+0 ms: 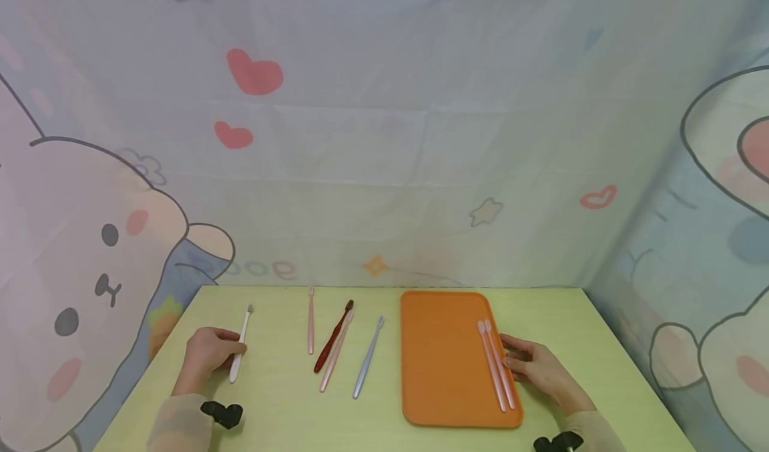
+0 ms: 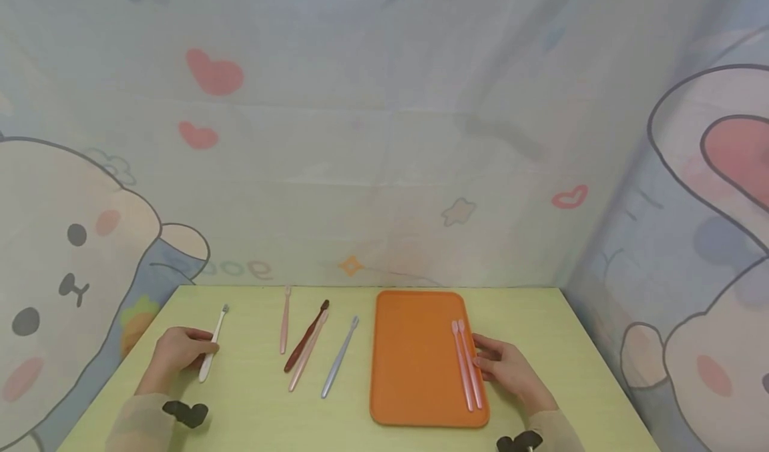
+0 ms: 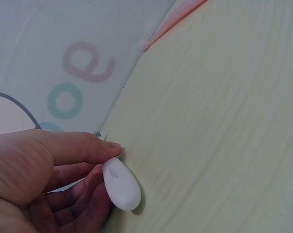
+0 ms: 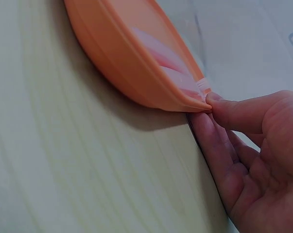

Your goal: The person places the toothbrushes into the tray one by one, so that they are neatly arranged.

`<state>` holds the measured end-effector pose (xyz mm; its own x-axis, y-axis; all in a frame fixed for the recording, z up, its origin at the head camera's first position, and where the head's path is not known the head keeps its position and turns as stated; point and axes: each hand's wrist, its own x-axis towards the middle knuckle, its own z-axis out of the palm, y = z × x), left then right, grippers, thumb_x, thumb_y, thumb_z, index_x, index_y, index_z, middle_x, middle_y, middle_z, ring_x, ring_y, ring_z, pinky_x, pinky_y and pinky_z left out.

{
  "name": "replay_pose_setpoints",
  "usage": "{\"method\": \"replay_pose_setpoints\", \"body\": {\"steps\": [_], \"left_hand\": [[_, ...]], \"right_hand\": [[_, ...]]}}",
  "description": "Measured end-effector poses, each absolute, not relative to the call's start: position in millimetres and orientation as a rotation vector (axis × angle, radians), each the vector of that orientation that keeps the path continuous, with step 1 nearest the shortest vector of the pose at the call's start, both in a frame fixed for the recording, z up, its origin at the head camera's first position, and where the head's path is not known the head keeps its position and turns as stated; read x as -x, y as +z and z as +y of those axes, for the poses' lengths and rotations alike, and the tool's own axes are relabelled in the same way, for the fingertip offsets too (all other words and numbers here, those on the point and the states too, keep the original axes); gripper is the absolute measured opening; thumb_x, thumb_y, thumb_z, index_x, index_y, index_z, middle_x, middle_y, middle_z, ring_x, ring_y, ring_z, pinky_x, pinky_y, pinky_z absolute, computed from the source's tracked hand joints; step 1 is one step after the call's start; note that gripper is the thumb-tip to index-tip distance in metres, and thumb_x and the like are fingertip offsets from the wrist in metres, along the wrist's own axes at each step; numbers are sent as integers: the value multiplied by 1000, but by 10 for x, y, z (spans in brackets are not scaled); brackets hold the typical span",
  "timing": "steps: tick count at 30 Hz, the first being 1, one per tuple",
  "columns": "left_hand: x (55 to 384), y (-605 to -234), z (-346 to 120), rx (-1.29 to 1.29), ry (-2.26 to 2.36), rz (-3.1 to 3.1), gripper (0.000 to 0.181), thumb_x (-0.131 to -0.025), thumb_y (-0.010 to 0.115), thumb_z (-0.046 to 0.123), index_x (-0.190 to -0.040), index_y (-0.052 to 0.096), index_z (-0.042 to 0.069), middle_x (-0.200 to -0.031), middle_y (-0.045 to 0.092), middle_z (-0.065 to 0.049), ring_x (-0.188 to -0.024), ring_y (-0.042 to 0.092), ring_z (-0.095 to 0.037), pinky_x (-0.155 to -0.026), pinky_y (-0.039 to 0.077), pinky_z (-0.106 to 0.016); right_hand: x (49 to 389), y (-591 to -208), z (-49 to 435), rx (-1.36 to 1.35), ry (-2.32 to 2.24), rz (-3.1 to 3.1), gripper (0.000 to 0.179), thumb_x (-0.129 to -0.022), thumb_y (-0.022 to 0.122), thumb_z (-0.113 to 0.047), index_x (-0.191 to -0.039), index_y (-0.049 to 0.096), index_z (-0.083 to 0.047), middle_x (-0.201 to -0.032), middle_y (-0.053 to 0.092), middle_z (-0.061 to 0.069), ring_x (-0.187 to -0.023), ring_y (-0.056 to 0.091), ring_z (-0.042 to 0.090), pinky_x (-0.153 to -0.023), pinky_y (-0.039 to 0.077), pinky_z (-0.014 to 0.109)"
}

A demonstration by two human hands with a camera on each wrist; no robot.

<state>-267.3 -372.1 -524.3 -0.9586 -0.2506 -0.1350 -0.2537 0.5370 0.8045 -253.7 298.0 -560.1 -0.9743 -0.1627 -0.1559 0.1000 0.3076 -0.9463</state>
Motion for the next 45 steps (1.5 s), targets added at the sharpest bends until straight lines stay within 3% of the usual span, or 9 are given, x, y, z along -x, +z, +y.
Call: {"method": "replay_pose_setpoints", "body": {"steps": [20, 29, 45], "left_hand": [[2658, -5267, -3770, 538, 1556, 2694, 45, -86, 83, 10, -123, 71, -12, -83, 74, -7, -67, 69, -17, -59, 60, -32], [2642, -5290, -3740, 544, 1622, 2708, 47, -87, 82, 9, -126, 68, -13, -88, 75, -6, -68, 68, -16, -59, 59, -31], [2568, -5159, -3484, 482, 1827, 2645, 47, -95, 76, 6, -134, 62, -16, -98, 76, -10, -73, 72, -14, -64, 63, -30]], "right_hand": [[2554, -5625, 2991, 56, -1731, 2357, 63, -103, 70, -7, -158, 44, 7, -148, 58, 27, -115, 66, 23, -82, 64, 34], [2541, -5618, 2975, 37, -1725, 2361, 62, -103, 71, -7, -158, 45, 7, -136, 65, 22, -111, 67, 21, -81, 64, 33], [2539, -5601, 2955, 24, -1712, 2374, 62, -104, 70, -7, -159, 44, 6, -145, 60, 26, -113, 66, 23, -82, 63, 33]]}}
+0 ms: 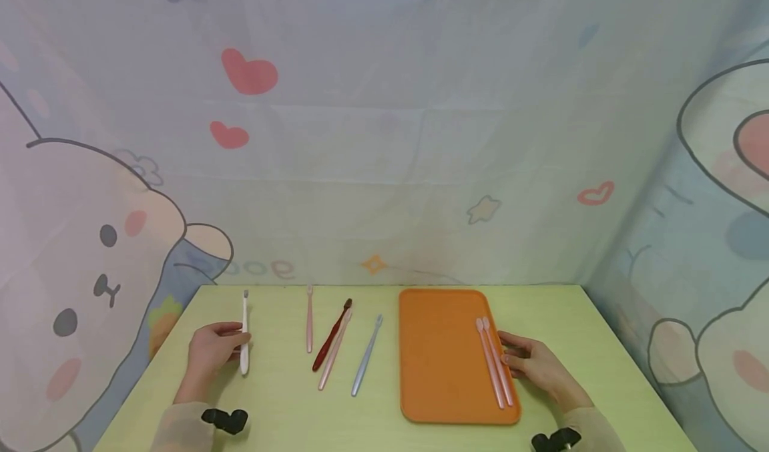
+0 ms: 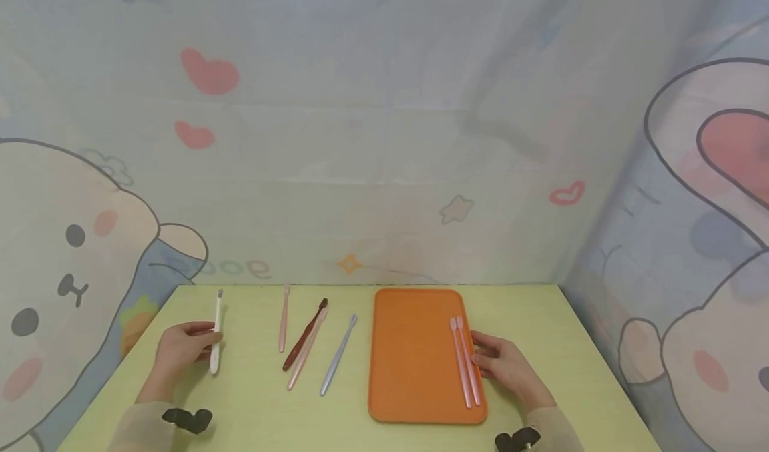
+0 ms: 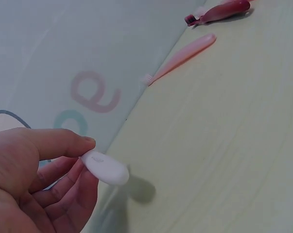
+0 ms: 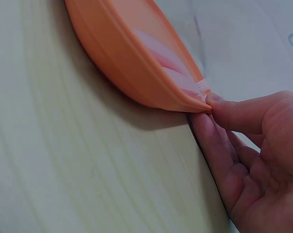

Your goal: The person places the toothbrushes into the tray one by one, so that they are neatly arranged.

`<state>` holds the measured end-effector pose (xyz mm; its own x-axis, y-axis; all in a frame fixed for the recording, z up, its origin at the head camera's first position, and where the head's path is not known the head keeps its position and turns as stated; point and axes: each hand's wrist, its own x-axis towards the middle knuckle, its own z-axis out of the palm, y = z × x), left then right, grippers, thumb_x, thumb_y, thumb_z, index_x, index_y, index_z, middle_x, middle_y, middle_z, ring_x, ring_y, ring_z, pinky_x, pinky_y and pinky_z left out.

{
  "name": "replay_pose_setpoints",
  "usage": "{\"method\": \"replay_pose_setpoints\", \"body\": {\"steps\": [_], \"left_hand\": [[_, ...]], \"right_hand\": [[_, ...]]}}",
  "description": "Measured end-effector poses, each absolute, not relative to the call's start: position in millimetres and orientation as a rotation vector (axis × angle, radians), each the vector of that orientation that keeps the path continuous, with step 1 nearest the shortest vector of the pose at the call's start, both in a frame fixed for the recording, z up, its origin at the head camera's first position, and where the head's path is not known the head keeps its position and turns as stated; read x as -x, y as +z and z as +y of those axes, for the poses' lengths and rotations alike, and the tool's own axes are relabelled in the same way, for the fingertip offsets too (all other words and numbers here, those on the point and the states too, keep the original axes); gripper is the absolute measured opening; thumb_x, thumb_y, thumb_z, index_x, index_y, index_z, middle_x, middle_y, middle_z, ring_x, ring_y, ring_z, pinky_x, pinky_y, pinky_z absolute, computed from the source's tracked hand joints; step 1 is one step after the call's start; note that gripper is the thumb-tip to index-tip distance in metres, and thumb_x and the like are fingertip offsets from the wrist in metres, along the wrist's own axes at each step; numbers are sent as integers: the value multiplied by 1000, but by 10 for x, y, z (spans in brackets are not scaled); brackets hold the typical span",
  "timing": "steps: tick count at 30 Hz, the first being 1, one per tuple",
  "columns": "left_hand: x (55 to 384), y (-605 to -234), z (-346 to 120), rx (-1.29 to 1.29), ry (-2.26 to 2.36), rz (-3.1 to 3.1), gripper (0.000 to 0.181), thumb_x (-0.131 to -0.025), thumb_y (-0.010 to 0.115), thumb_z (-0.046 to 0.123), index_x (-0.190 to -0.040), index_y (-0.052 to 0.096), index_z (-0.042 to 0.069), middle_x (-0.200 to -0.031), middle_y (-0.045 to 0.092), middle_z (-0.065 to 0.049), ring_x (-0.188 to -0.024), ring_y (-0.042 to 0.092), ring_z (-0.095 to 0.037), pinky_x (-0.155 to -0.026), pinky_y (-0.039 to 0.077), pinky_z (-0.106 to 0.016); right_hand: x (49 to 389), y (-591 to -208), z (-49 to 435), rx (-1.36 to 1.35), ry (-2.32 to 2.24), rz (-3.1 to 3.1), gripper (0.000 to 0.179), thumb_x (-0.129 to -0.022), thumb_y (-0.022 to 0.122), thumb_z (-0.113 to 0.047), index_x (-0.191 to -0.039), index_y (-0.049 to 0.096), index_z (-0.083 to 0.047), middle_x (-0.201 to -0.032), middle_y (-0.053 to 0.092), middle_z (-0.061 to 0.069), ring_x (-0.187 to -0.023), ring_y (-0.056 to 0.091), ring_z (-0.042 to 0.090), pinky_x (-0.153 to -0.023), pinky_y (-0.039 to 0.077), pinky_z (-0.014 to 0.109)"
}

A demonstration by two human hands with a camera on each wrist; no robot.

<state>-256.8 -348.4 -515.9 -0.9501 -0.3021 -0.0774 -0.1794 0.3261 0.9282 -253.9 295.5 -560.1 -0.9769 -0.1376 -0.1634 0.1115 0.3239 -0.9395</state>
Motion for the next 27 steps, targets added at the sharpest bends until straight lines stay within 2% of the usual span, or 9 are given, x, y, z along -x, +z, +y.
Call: {"method": "replay_pose_setpoints", "body": {"steps": [6, 15, 27], "left_hand": [[2605, -5163, -3392, -402, -1753, -2442, 49, -97, 77, 9, -136, 62, -16, -103, 78, -12, -76, 73, -12, -68, 64, -31], [2608, -5114, -3156, -376, -1894, -2318, 50, -96, 79, 7, -138, 61, -14, -101, 78, -5, -75, 74, -10, -68, 64, -29], [2633, -5127, -2824, -333, -1987, -2250, 47, -96, 79, 6, -137, 63, -12, -105, 77, -7, -79, 73, -11, -69, 64, -29]], "right_hand": [[2548, -5614, 2958, 19, -1715, 2376, 62, -103, 70, -6, -158, 45, 6, -142, 62, 24, -112, 67, 22, -81, 64, 33], [2563, -5639, 2972, 27, -1717, 2373, 62, -103, 70, -6, -159, 44, 6, -143, 61, 26, -113, 67, 24, -81, 64, 34], [2541, -5599, 2968, 49, -1725, 2365, 62, -104, 70, -7, -158, 43, 7, -140, 63, 24, -112, 67, 23, -81, 64, 34]]}}
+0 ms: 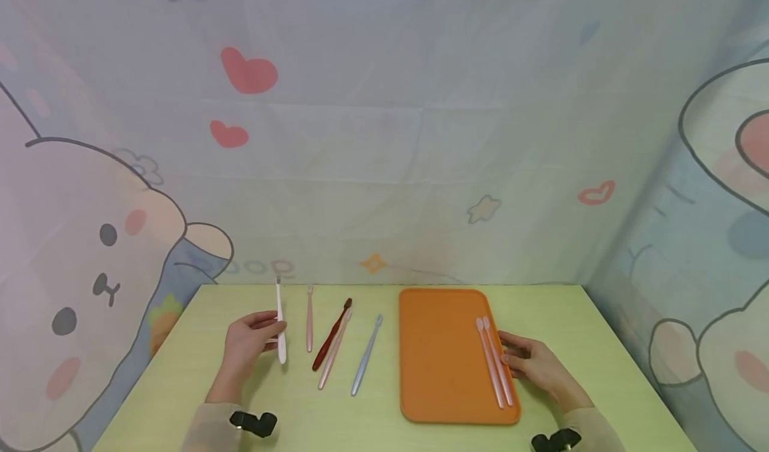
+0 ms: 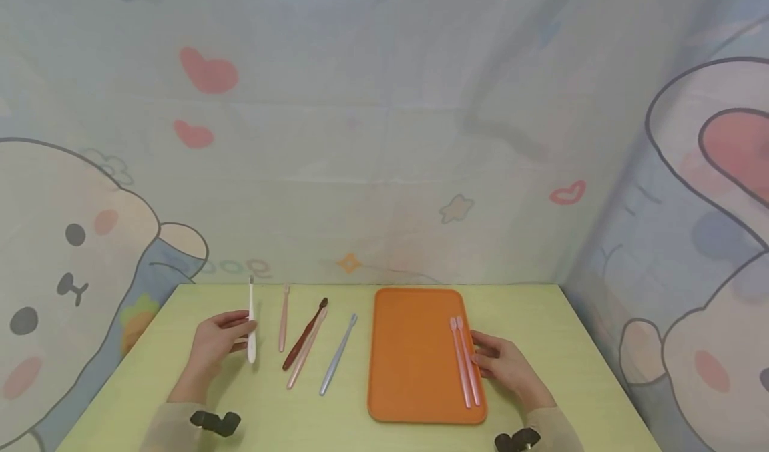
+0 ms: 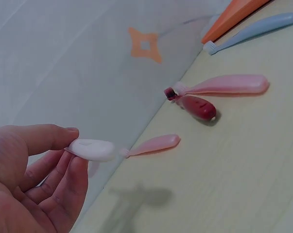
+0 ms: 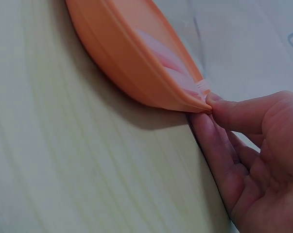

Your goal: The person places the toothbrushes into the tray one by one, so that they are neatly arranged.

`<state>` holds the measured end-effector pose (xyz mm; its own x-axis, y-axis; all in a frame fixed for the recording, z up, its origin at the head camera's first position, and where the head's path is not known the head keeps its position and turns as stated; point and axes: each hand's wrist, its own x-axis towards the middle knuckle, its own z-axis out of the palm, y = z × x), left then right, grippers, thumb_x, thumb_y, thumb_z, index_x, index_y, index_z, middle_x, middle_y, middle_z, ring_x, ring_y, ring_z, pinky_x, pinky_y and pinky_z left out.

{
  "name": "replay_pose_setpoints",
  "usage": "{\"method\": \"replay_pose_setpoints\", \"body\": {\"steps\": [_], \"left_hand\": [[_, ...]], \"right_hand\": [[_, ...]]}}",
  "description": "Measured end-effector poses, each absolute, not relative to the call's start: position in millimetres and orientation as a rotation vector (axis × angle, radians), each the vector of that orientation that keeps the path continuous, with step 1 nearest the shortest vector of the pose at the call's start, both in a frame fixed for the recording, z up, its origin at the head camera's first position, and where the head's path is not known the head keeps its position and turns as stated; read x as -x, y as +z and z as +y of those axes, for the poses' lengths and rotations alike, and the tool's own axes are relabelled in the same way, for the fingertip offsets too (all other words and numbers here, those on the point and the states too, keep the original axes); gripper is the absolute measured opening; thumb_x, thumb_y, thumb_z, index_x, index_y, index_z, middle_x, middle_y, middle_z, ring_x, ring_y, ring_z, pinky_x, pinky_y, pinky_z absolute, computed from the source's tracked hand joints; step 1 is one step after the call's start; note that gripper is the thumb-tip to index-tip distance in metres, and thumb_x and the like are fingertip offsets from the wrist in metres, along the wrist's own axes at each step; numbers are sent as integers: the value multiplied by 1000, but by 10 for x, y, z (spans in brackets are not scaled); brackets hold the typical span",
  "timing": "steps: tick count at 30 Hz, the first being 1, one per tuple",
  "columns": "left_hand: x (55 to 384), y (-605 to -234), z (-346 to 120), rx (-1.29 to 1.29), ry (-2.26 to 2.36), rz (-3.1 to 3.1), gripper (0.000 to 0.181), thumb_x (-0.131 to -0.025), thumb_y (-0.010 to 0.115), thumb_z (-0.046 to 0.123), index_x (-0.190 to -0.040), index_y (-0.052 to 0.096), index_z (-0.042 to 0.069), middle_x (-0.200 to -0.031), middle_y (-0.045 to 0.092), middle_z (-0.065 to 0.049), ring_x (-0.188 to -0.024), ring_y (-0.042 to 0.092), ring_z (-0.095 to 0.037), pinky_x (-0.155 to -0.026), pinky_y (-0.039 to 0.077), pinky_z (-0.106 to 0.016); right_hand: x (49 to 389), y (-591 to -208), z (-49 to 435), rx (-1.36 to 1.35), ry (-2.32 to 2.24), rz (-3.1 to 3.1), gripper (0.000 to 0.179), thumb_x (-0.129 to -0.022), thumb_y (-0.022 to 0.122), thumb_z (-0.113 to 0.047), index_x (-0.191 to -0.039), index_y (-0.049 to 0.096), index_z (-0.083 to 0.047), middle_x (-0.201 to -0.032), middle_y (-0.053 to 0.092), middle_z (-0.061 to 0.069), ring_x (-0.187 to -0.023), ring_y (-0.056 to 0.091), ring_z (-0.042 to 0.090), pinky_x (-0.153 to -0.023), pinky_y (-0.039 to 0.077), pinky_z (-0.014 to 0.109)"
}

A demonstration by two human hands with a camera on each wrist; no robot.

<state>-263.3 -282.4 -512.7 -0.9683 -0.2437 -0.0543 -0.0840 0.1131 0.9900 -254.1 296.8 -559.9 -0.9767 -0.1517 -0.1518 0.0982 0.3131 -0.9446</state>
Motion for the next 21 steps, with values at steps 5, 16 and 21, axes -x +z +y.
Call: {"method": "replay_pose_setpoints", "body": {"steps": [5, 16, 21], "left_hand": [[2642, -5154, -2713, -295, -2035, -2237, 47, -96, 80, 6, -137, 63, -12, -107, 77, -8, -82, 73, -13, -69, 64, -30], [2647, -5214, -2403, -251, -2096, -2223, 43, -95, 80, 3, -132, 66, -12, -107, 75, -14, -84, 74, -18, -69, 65, -33], [2641, -5218, -2191, -214, -2108, -2237, 39, -94, 81, 3, -128, 69, -10, -106, 75, -15, -82, 74, -20, -68, 65, -34]], "right_hand": [[2536, -5599, 2962, 45, -1730, 2367, 62, -104, 70, -7, -158, 44, 7, -140, 63, 24, -112, 66, 23, -80, 64, 33], [2534, -5614, 2971, 40, -1739, 2360, 63, -104, 70, -7, -159, 43, 7, -141, 62, 24, -110, 66, 21, -79, 63, 32], [2551, -5617, 2963, 26, -1731, 2366, 62, -103, 70, -6, -159, 43, 7, -140, 63, 23, -109, 67, 21, -79, 64, 32]]}}
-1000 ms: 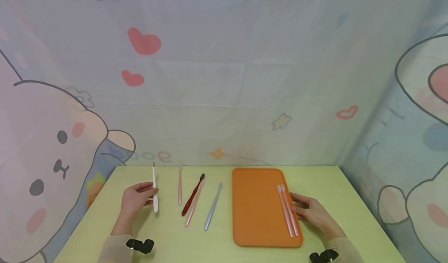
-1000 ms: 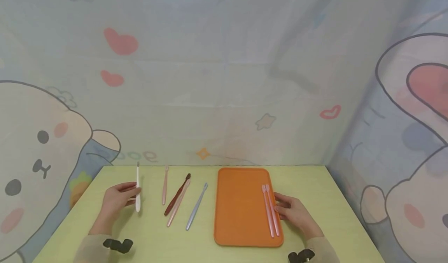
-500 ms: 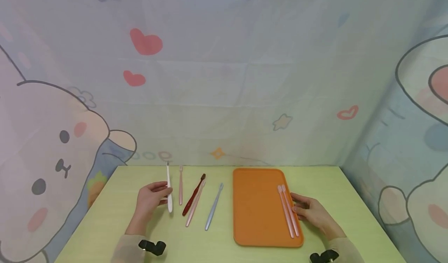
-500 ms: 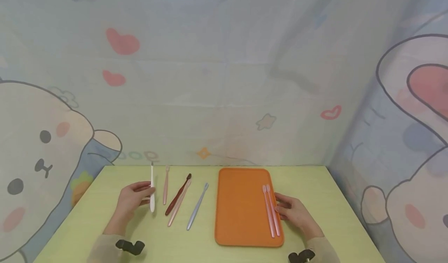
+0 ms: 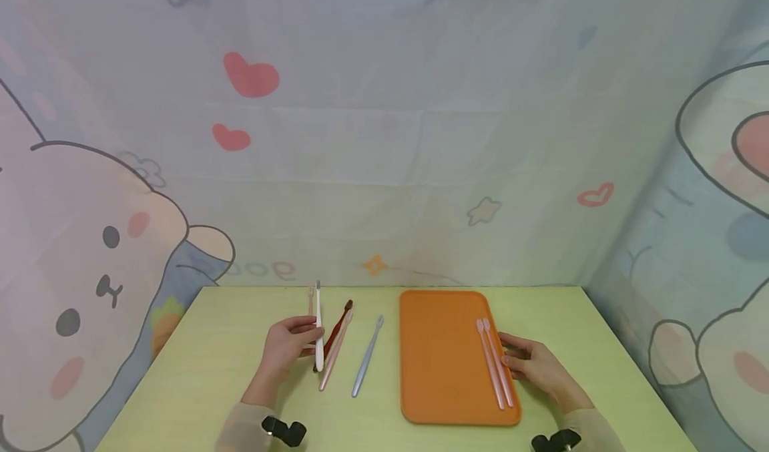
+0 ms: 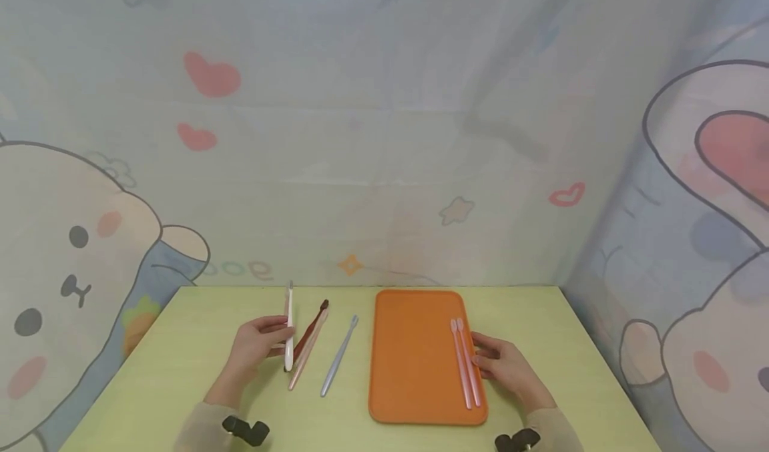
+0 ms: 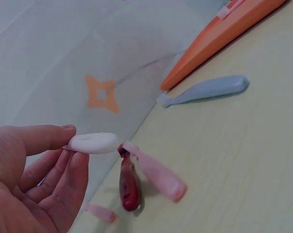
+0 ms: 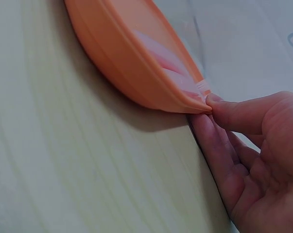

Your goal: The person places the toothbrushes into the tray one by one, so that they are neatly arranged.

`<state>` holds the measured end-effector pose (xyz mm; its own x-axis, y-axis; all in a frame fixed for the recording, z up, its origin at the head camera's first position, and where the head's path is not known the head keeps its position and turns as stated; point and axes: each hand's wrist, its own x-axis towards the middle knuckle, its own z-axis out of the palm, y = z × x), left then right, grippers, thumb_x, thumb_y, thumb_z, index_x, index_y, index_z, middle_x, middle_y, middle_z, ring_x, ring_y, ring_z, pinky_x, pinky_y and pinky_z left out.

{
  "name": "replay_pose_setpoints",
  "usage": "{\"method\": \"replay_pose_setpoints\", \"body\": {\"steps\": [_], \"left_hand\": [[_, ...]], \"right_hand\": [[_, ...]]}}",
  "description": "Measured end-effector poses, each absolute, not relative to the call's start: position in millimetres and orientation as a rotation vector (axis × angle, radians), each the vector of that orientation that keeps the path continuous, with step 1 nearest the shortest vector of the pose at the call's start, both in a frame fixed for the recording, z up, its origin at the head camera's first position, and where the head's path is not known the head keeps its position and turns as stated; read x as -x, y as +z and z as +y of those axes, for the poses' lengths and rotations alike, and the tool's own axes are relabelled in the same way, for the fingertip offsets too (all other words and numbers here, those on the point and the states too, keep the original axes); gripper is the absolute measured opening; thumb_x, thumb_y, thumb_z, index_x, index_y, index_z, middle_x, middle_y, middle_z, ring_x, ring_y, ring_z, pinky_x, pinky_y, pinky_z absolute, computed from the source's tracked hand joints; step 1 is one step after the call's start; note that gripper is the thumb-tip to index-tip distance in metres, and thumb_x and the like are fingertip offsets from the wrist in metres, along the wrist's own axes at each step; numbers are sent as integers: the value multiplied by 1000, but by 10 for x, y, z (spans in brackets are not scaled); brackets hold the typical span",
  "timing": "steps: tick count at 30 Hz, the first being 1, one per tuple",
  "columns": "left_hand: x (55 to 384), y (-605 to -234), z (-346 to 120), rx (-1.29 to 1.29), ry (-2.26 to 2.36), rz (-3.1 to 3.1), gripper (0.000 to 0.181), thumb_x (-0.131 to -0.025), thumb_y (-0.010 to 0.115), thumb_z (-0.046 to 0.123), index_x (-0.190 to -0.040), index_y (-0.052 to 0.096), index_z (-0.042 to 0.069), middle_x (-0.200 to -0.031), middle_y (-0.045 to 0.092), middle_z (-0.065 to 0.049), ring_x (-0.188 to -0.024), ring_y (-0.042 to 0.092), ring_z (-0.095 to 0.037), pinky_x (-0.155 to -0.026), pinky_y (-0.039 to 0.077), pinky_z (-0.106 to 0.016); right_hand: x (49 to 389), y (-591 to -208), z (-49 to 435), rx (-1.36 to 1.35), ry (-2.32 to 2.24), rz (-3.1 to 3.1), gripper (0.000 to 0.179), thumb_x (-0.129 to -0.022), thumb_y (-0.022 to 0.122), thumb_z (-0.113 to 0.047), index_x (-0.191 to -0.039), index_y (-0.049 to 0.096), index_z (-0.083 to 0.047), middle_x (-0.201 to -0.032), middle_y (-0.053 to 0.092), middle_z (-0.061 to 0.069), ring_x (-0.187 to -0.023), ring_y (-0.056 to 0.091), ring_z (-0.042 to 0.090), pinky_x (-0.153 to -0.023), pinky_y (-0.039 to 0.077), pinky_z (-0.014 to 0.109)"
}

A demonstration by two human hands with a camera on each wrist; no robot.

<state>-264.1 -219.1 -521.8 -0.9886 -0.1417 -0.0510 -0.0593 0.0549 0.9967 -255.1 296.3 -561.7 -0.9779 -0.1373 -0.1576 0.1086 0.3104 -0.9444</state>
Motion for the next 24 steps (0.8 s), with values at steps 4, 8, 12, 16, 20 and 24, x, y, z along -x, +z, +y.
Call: {"method": "replay_pose_setpoints", "body": {"steps": [4, 8, 12, 16, 20, 24], "left_hand": [[2637, -5213, -1988, -170, -2127, -2245, 37, -93, 81, 2, -126, 70, -10, -102, 76, -13, -77, 73, -20, -65, 63, -32], [2636, -5192, -1810, -137, -2150, -2252, 36, -92, 82, 1, -124, 71, -9, -98, 76, -12, -73, 71, -19, -62, 62, -31], [2640, -5191, -1661, -86, -2171, -2250, 35, -91, 82, 1, -123, 71, -9, -99, 75, -12, -75, 73, -20, -66, 65, -38], [2638, -5214, -1492, -35, -2201, -2241, 36, -92, 82, 1, -124, 70, -10, -101, 73, -13, -79, 74, -20, -67, 66, -40], [2611, -5212, -1270, 10, -2247, -2260, 38, -92, 82, 2, -126, 69, -11, -101, 72, -13, -79, 73, -19, -67, 65, -36], [2579, -5244, -1050, 88, -2289, -2292, 40, -93, 82, 5, -128, 69, -11, -103, 71, -13, -79, 72, -17, -70, 66, -40]], "right_hand": [[2558, -5619, 2961, 27, -1734, 2364, 62, -104, 70, -6, -159, 43, 7, -137, 65, 22, -110, 68, 22, -80, 64, 33], [2555, -5610, 2948, 25, -1734, 2364, 62, -103, 70, -6, -158, 44, 7, -134, 66, 23, -110, 68, 22, -80, 64, 33], [2558, -5600, 2929, 2, -1725, 2373, 62, -102, 71, -6, -158, 46, 6, -138, 65, 23, -109, 68, 21, -80, 63, 33], [2566, -5601, 2927, 3, -1723, 2375, 62, -103, 71, -6, -158, 46, 5, -141, 63, 24, -110, 68, 21, -81, 63, 32], [2567, -5625, 2949, 19, -1722, 2373, 62, -103, 69, -5, -159, 44, 6, -142, 61, 26, -111, 67, 23, -80, 63, 32], [2551, -5621, 2961, 40, -1729, 2371, 63, -103, 70, -5, -158, 44, 7, -144, 60, 27, -112, 67, 23, -80, 64, 32]]}}
